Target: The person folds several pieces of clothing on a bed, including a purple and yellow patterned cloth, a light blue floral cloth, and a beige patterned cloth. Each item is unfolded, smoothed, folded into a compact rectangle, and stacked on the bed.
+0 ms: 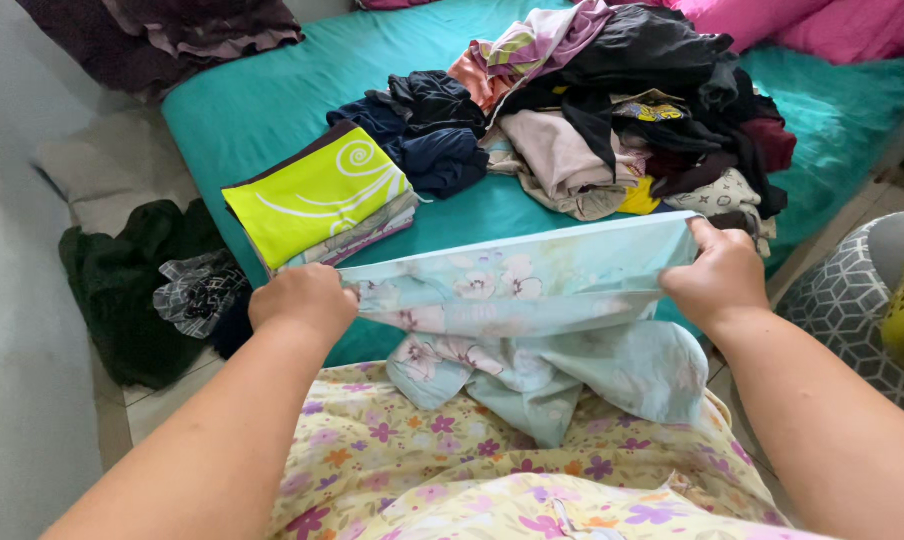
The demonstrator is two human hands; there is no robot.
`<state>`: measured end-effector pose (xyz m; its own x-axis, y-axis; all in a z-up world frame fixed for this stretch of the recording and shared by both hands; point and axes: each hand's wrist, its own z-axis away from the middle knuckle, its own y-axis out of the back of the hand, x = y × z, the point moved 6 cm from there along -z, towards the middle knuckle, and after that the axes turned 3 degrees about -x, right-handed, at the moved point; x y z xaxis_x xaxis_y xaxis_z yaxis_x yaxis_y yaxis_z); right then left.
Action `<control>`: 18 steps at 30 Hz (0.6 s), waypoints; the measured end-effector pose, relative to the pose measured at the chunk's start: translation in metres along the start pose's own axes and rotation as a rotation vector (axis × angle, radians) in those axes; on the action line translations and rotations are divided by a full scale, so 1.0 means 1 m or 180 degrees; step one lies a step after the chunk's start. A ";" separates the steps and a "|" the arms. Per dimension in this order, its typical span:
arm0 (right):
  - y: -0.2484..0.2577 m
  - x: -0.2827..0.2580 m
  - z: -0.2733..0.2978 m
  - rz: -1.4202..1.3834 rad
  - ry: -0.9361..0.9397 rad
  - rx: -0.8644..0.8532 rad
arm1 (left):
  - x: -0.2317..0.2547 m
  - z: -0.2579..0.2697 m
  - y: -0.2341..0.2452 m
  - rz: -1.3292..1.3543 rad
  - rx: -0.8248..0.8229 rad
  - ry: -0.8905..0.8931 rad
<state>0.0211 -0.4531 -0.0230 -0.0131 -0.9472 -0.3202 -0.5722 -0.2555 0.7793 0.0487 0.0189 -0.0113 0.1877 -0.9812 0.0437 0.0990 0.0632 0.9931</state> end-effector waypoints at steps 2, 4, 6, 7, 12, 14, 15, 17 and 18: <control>0.001 -0.010 0.000 0.0036 0.0100 -0.0183 | -0.004 -0.006 0.000 -0.0089 0.0020 0.0058; -0.004 -0.004 0.002 -0.0597 -0.0688 -0.0866 | -0.008 -0.013 -0.001 -0.0061 -0.0019 0.0144; -0.006 -0.001 0.006 -0.1018 -0.1246 -0.1352 | -0.012 -0.018 -0.002 0.0016 0.0110 0.0141; -0.005 0.001 0.008 -0.1121 -0.1409 -0.1499 | -0.015 -0.020 -0.003 0.0056 0.0175 0.0142; 0.008 0.035 0.011 -0.1324 -0.1943 -0.1463 | -0.042 -0.024 -0.008 0.0880 0.0547 0.0357; 0.007 0.051 0.013 -0.1603 -0.2060 -0.1340 | -0.050 -0.030 -0.015 0.1284 0.0525 0.0498; 0.005 0.059 0.012 -0.1763 -0.2160 -0.1316 | -0.053 -0.035 -0.021 0.1478 0.0390 0.0599; -0.005 0.075 0.012 -0.2089 -0.2371 -0.1253 | -0.052 -0.043 -0.048 0.2484 -0.0330 0.0922; -0.013 0.079 0.008 -0.2194 -0.2424 -0.1223 | -0.045 -0.044 -0.067 0.3297 -0.0925 0.1123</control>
<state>0.0210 -0.5226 -0.0631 -0.3673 -0.2437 -0.8976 -0.3593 -0.8529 0.3787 0.0765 0.0666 -0.0841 0.5720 -0.3285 0.7516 -0.0498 0.9007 0.4316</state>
